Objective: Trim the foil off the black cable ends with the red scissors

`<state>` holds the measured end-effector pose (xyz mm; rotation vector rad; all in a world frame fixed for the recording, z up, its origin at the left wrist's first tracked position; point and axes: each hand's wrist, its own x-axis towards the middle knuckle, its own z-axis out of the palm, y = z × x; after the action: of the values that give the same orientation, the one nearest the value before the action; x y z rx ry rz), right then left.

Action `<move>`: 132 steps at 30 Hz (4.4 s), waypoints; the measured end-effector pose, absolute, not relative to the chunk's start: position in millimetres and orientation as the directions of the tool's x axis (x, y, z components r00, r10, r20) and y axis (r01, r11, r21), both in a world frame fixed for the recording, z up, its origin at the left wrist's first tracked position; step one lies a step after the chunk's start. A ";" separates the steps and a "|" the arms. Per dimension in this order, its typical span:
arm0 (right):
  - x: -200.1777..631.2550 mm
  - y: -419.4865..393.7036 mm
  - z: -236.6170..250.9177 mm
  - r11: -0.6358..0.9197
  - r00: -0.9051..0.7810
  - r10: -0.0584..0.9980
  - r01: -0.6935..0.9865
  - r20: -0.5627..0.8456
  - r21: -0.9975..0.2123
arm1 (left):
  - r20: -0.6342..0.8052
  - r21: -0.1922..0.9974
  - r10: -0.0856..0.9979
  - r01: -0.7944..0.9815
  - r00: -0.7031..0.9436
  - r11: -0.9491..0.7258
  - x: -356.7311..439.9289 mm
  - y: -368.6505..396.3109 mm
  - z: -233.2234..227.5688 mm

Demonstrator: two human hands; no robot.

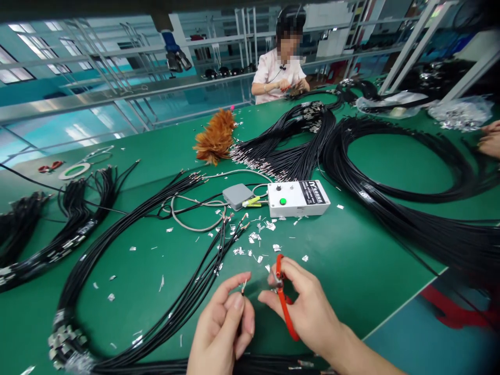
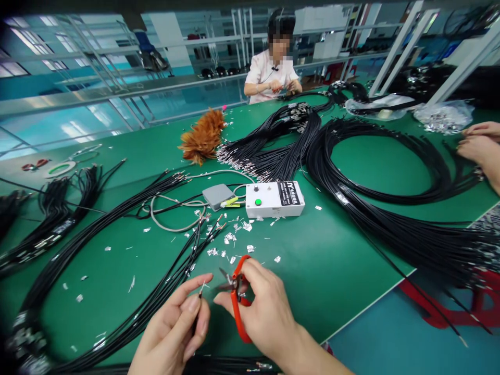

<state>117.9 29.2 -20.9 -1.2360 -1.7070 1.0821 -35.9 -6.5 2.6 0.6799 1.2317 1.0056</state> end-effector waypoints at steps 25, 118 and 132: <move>127.3 31.1 -20.1 0.509 -0.406 0.861 0.687 0.308 -0.518 | -0.479 0.847 0.877 -0.274 -0.023 0.455 -29.2 -12.1 15.5; 125.9 35.3 -24.5 0.523 -0.331 0.843 0.687 0.423 -0.505 | -0.527 0.823 0.849 -0.226 0.041 0.522 -36.7 -10.4 14.9; 128.5 41.1 -25.6 0.359 -0.257 0.933 0.627 0.251 -0.691 | -0.522 0.840 0.853 -0.173 -0.002 0.514 -36.1 -12.4 13.8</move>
<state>128.5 41.1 -25.6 -1.3496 -1.9847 0.6160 -36.1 -12.4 13.8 0.6616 1.3320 0.9076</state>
